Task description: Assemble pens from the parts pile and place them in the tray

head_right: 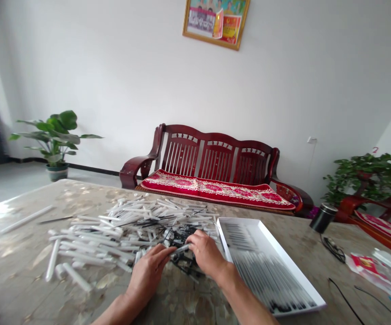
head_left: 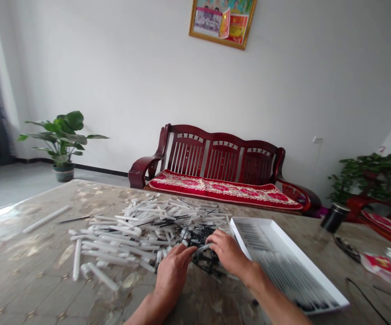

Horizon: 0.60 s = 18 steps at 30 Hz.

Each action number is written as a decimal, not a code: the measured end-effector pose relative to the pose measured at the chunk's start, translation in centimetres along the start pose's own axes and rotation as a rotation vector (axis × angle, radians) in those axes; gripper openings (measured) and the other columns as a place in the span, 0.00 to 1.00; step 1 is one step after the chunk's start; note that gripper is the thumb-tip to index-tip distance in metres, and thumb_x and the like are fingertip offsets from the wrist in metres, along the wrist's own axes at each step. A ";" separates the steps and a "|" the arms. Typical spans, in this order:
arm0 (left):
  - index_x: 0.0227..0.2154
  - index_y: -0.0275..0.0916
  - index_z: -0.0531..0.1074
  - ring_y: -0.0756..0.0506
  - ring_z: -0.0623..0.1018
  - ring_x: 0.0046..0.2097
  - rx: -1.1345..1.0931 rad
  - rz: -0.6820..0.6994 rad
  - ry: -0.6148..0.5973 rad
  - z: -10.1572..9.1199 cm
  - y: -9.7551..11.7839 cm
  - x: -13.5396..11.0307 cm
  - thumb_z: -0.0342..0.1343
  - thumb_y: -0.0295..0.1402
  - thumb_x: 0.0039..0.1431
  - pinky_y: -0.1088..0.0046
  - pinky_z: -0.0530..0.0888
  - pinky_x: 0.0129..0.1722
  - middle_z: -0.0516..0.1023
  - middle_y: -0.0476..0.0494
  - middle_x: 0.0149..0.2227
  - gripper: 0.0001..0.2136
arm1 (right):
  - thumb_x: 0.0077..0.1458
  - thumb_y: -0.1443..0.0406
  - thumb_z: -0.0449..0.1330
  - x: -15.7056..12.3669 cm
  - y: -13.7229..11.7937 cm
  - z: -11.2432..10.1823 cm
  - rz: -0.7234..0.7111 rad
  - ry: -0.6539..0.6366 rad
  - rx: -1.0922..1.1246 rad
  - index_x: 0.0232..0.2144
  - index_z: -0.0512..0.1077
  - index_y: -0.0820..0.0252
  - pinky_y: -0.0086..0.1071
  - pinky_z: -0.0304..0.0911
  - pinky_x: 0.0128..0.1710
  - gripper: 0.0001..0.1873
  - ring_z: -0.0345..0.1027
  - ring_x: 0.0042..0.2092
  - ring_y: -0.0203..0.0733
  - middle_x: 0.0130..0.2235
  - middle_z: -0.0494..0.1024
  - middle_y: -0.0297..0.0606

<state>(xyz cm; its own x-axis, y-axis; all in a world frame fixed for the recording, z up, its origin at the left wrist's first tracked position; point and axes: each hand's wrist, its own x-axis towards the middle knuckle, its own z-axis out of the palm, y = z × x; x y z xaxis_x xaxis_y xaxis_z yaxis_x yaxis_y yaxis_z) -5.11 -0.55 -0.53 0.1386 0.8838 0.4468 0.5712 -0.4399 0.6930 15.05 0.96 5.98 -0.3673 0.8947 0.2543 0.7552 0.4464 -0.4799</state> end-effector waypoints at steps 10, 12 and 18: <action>0.46 0.47 0.77 0.47 0.79 0.36 0.353 0.432 0.014 0.1 0.5 -0.9 0.50 0.19 0.58 0.76 0.72 0.34 0.81 0.48 0.35 0.20 | 0.53 0.68 0.57 -2.2 -0.6 -1.8 0.100 -0.175 0.054 0.38 0.80 0.55 0.27 0.61 0.43 0.13 0.72 0.43 0.40 0.39 0.81 0.35; 0.47 0.47 0.76 0.48 0.79 0.35 0.333 0.490 0.009 0.4 0.8 -0.9 0.51 0.21 0.59 0.76 0.73 0.34 0.81 0.48 0.35 0.18 | 0.56 0.66 0.58 -3.0 -0.8 -2.1 0.030 -0.176 -0.018 0.40 0.80 0.54 0.28 0.60 0.45 0.12 0.71 0.44 0.40 0.41 0.81 0.36; 0.49 0.46 0.74 0.46 0.80 0.40 0.303 0.460 0.034 0.6 1.0 -0.9 0.55 0.32 0.60 0.74 0.76 0.39 0.82 0.46 0.40 0.15 | 0.58 0.66 0.56 -5.3 2.5 -4.7 0.060 0.001 -0.244 0.37 0.80 0.52 0.31 0.58 0.49 0.12 0.67 0.47 0.42 0.40 0.79 0.36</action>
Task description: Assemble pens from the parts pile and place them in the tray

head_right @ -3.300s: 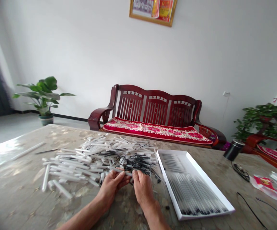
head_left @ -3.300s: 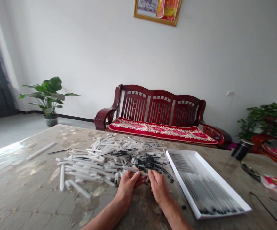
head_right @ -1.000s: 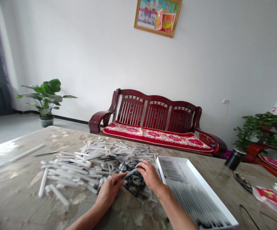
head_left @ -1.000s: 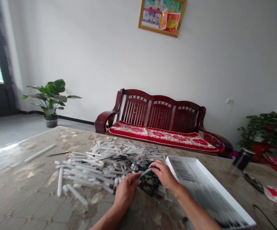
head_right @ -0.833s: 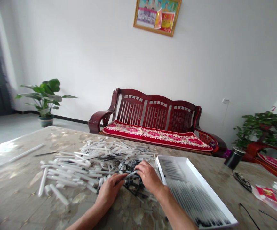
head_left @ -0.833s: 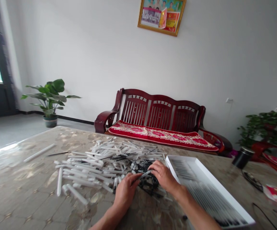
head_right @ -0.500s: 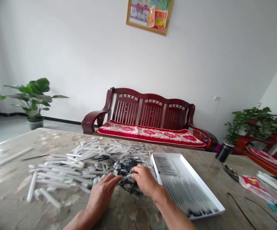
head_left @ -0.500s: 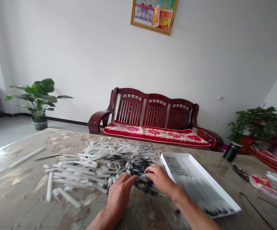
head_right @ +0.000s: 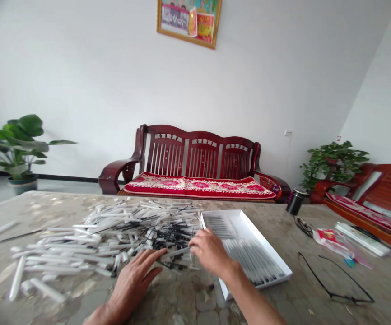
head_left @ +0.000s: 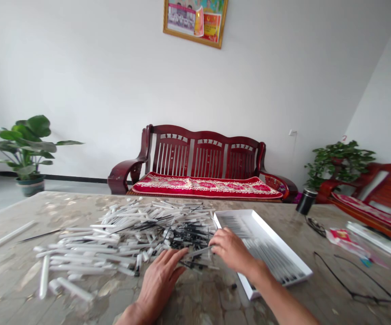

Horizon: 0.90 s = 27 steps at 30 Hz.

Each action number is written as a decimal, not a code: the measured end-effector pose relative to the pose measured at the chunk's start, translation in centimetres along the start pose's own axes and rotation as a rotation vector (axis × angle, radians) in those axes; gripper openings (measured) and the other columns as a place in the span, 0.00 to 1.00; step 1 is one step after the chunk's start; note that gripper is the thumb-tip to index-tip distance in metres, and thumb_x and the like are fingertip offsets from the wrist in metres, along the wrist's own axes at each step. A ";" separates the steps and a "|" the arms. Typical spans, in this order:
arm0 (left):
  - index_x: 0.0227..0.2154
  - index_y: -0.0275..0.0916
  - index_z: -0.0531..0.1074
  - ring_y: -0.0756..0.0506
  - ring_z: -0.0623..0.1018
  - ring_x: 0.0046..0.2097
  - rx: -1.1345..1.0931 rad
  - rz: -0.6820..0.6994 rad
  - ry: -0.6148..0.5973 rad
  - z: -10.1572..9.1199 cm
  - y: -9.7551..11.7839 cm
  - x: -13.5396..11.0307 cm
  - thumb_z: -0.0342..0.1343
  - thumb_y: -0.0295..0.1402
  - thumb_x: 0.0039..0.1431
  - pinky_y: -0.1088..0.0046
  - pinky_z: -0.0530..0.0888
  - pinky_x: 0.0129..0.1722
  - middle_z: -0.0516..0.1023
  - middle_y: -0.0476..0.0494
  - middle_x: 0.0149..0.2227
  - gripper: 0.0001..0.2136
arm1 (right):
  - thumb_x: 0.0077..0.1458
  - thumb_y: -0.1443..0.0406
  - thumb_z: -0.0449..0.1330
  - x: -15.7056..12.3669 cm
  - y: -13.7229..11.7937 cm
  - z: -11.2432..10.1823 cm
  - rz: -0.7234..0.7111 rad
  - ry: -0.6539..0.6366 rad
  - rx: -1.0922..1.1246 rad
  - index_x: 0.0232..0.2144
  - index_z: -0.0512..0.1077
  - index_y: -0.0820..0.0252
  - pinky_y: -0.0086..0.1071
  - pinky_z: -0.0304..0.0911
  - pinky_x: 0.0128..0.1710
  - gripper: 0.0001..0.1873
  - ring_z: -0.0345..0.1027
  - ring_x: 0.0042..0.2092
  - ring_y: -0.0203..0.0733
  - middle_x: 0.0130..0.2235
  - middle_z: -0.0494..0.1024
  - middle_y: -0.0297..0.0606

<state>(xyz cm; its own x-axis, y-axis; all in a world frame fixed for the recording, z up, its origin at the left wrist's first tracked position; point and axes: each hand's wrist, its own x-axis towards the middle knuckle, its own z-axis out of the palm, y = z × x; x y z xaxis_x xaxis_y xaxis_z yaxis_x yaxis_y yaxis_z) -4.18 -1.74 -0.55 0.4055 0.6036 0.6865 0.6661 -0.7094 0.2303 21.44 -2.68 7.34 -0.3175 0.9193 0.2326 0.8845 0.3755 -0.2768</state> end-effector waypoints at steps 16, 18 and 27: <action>0.37 0.45 0.78 0.47 0.79 0.39 -0.095 -0.159 -0.273 0.0 0.3 0.1 0.51 0.32 0.63 0.75 0.73 0.39 0.80 0.46 0.35 0.10 | 0.56 0.68 0.55 -3.6 16.6 -1.6 0.373 -0.072 -0.266 0.43 0.80 0.54 0.33 0.59 0.50 0.17 0.69 0.51 0.46 0.46 0.79 0.39; 0.36 0.45 0.78 0.47 0.79 0.39 -0.108 -0.164 -0.308 -0.1 0.6 0.1 0.51 0.32 0.63 0.76 0.73 0.39 0.80 0.46 0.35 0.10 | 0.55 0.69 0.55 -3.3 16.7 -1.3 0.379 -0.087 -0.274 0.44 0.79 0.54 0.32 0.60 0.48 0.17 0.70 0.50 0.46 0.47 0.79 0.40; 0.33 0.44 0.78 0.47 0.77 0.39 -0.141 -0.163 -0.347 0.1 0.8 0.3 0.51 0.29 0.62 0.75 0.71 0.40 0.80 0.46 0.35 0.10 | 0.59 0.67 0.51 1.3 10.3 -0.6 0.257 0.066 -0.126 0.43 0.78 0.55 0.30 0.61 0.47 0.17 0.72 0.48 0.41 0.46 0.79 0.39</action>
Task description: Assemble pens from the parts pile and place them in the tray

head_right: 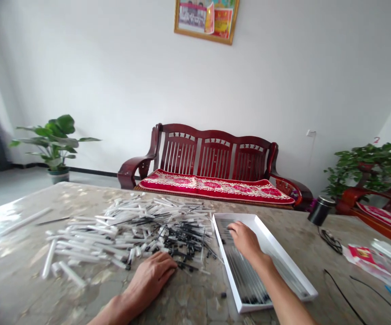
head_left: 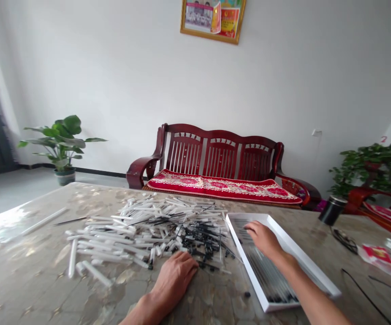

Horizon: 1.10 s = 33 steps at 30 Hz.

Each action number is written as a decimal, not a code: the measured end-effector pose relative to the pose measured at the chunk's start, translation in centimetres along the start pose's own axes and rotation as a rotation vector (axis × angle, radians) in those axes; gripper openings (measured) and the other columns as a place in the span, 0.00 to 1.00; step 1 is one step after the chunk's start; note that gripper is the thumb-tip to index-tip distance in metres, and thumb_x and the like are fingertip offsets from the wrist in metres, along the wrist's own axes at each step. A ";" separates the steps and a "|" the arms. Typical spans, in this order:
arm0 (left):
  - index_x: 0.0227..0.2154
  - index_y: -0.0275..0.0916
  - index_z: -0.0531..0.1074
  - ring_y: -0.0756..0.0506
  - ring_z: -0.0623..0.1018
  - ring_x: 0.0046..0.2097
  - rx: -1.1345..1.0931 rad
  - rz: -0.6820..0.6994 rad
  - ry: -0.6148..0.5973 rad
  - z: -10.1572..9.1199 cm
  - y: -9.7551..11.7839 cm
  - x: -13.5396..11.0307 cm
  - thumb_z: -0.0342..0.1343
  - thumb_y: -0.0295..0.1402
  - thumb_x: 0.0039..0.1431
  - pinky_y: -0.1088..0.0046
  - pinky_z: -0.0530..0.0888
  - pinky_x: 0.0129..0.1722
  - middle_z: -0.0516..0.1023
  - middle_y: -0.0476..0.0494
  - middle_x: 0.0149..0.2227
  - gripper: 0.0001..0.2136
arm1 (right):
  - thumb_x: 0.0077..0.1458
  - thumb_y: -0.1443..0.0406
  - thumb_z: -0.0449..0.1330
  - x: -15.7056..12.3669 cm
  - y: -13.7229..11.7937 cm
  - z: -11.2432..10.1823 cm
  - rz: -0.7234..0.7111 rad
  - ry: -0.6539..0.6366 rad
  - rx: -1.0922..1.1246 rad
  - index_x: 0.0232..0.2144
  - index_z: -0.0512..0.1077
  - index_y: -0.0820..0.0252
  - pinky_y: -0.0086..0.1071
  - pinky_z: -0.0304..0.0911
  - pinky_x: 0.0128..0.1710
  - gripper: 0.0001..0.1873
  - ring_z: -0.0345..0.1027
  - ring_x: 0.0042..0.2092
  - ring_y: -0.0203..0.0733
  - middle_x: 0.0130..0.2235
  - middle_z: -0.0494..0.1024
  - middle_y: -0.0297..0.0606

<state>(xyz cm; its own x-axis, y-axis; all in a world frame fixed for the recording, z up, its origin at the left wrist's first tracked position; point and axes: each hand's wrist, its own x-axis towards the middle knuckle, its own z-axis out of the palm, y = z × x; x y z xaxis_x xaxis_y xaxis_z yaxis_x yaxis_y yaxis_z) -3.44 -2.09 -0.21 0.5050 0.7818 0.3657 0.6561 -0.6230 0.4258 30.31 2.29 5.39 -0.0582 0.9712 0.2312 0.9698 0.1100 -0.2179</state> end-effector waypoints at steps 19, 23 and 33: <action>0.26 0.42 0.75 0.46 0.72 0.35 -0.032 0.077 0.116 2.3 -1.0 -0.2 0.52 0.26 0.61 0.73 0.68 0.36 0.76 0.46 0.30 0.10 | 0.57 0.73 0.57 11.0 -12.4 6.1 -0.102 -0.147 -0.353 0.37 0.78 0.57 0.36 0.59 0.50 0.12 0.67 0.51 0.46 0.45 0.79 0.45; 0.28 0.43 0.76 0.46 0.74 0.36 -0.049 0.062 0.102 1.8 -0.8 -0.3 0.53 0.25 0.60 0.73 0.68 0.36 0.78 0.46 0.32 0.09 | 0.56 0.74 0.56 10.4 -12.0 5.6 -0.134 -0.125 -0.359 0.36 0.77 0.59 0.36 0.60 0.49 0.11 0.68 0.50 0.46 0.44 0.79 0.45; 0.42 0.38 0.77 0.46 0.76 0.30 -1.213 -0.498 0.184 0.7 -0.4 0.7 0.54 0.47 0.58 0.73 0.69 0.27 0.80 0.42 0.34 0.19 | 0.58 0.71 0.55 2.4 -15.0 2.8 -0.378 0.187 0.160 0.40 0.71 0.56 0.31 0.64 0.44 0.09 0.71 0.42 0.40 0.40 0.77 0.37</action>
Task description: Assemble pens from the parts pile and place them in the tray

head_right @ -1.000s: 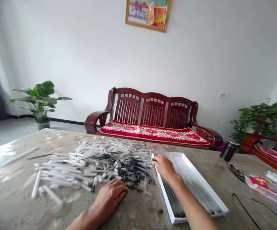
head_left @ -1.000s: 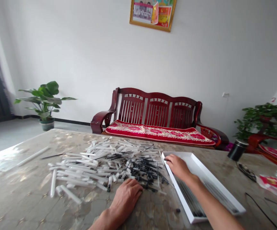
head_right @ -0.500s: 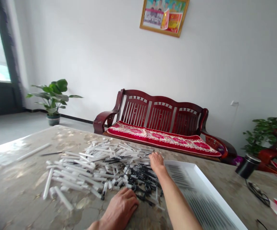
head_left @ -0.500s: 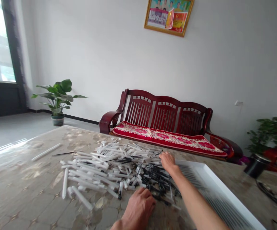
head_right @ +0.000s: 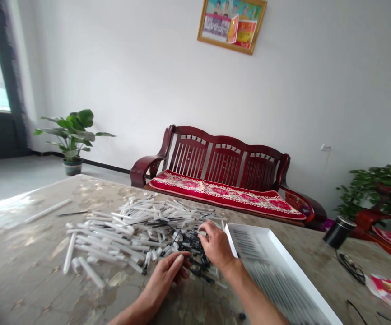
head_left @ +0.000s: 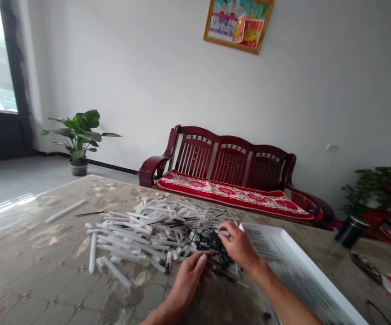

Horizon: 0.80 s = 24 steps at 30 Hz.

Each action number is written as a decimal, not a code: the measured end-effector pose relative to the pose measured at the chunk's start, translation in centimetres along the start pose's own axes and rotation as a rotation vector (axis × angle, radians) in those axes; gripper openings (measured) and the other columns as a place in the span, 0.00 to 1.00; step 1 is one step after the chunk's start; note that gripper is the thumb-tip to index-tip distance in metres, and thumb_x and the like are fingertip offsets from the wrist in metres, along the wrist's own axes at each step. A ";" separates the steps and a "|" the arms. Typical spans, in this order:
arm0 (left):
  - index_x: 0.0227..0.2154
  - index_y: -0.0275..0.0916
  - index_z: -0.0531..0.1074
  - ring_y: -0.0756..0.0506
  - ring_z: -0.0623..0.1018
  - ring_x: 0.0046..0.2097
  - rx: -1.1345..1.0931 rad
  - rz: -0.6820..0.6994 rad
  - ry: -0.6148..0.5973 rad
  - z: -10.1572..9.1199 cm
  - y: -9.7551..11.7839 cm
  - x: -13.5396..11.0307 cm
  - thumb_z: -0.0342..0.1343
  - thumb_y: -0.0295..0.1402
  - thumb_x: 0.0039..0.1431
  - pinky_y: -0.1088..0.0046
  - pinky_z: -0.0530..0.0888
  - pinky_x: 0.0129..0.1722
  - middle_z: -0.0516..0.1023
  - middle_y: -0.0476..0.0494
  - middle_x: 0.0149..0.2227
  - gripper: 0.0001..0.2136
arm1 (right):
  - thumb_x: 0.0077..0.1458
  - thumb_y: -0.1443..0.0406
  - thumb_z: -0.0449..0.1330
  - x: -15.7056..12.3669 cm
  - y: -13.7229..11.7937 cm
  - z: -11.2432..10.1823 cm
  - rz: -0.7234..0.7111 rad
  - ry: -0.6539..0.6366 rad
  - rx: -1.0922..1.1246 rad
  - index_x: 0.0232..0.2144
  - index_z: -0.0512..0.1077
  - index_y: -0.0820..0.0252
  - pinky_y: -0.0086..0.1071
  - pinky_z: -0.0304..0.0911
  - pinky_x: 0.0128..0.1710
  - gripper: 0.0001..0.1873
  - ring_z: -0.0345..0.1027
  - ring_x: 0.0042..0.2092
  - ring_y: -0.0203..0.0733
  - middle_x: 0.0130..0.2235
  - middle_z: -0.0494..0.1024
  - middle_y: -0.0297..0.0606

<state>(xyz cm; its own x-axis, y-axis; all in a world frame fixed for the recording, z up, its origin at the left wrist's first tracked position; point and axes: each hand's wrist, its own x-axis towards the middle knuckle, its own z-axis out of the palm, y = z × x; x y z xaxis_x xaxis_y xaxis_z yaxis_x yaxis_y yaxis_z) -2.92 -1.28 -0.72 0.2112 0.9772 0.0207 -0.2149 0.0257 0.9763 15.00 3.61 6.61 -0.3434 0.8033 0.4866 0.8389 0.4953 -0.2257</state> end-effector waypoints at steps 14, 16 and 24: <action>0.34 0.39 0.68 0.52 0.79 0.27 -0.572 -0.266 0.267 -0.3 1.1 0.2 0.63 0.35 0.54 0.82 0.69 0.21 0.81 0.46 0.33 0.10 | 0.59 0.71 0.53 -5.0 -1.7 0.1 0.298 -0.144 -0.124 0.38 0.74 0.58 0.35 0.66 0.44 0.11 0.75 0.45 0.46 0.42 0.79 0.43; 0.35 0.39 0.68 0.51 0.80 0.26 -0.570 -0.277 0.315 -0.2 1.4 0.2 0.61 0.34 0.57 0.81 0.71 0.21 0.81 0.44 0.34 0.08 | 0.60 0.67 0.53 -5.1 -0.5 -0.1 0.423 -0.288 -0.303 0.38 0.75 0.60 0.37 0.67 0.41 0.10 0.76 0.43 0.51 0.40 0.81 0.47; 0.38 0.38 0.67 0.49 0.83 0.31 -0.644 -0.213 0.355 -0.4 1.8 0.5 0.58 0.24 0.59 0.75 0.80 0.31 0.81 0.43 0.32 0.07 | 0.58 0.64 0.55 -4.9 0.5 0.8 0.506 -0.441 -0.454 0.37 0.79 0.62 0.37 0.67 0.39 0.13 0.77 0.44 0.54 0.41 0.81 0.54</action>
<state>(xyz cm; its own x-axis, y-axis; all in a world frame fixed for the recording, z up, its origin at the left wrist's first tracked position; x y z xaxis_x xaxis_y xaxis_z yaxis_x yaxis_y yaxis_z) -3.62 -0.63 0.97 0.0147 0.9439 -0.3300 -0.7400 0.2323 0.6313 16.79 0.19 3.46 0.0682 0.9975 0.0181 0.9942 -0.0695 0.0815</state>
